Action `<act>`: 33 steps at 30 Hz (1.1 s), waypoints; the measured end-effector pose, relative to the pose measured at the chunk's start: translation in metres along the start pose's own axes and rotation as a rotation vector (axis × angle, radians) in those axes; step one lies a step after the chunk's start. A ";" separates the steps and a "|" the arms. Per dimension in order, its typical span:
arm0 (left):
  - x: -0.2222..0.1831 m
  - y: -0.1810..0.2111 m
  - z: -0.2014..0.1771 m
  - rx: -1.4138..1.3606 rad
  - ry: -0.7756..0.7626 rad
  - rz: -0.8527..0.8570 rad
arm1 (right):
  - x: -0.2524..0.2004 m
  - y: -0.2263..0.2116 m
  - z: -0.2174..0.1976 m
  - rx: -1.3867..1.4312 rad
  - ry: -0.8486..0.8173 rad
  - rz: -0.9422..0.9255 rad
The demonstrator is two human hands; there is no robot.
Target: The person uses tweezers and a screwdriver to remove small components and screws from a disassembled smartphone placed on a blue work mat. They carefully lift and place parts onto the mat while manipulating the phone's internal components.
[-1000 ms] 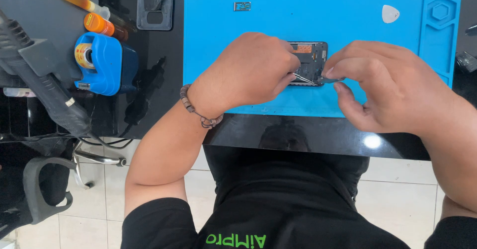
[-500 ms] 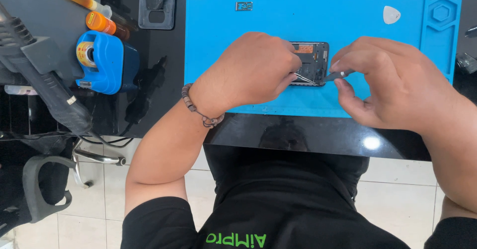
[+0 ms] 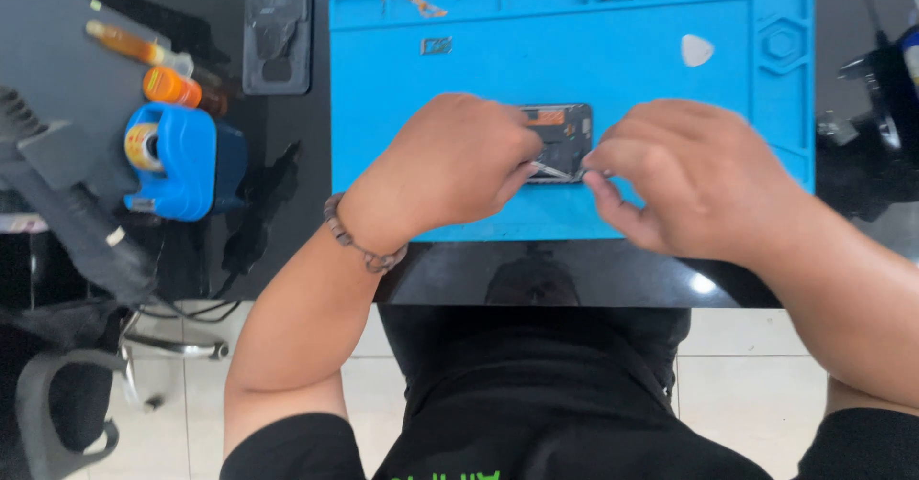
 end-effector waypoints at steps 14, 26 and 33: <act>0.003 0.003 -0.004 -0.030 -0.084 -0.018 | 0.000 -0.004 -0.007 0.080 0.079 -0.121; -0.002 -0.003 -0.001 -0.030 -0.024 -0.037 | -0.009 0.014 0.004 0.137 0.088 -0.033; 0.001 -0.003 0.004 -0.011 -0.014 -0.038 | -0.009 0.016 0.000 0.138 0.096 0.001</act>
Point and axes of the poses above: each hand's wrist, its own x-axis towards the middle knuckle, its own z-axis out of the palm, y = z × x, the point moved 8 cm from there along x, towards the middle knuckle, and after that the axes turned 13 degrees about -y, right-handed, at the moved point
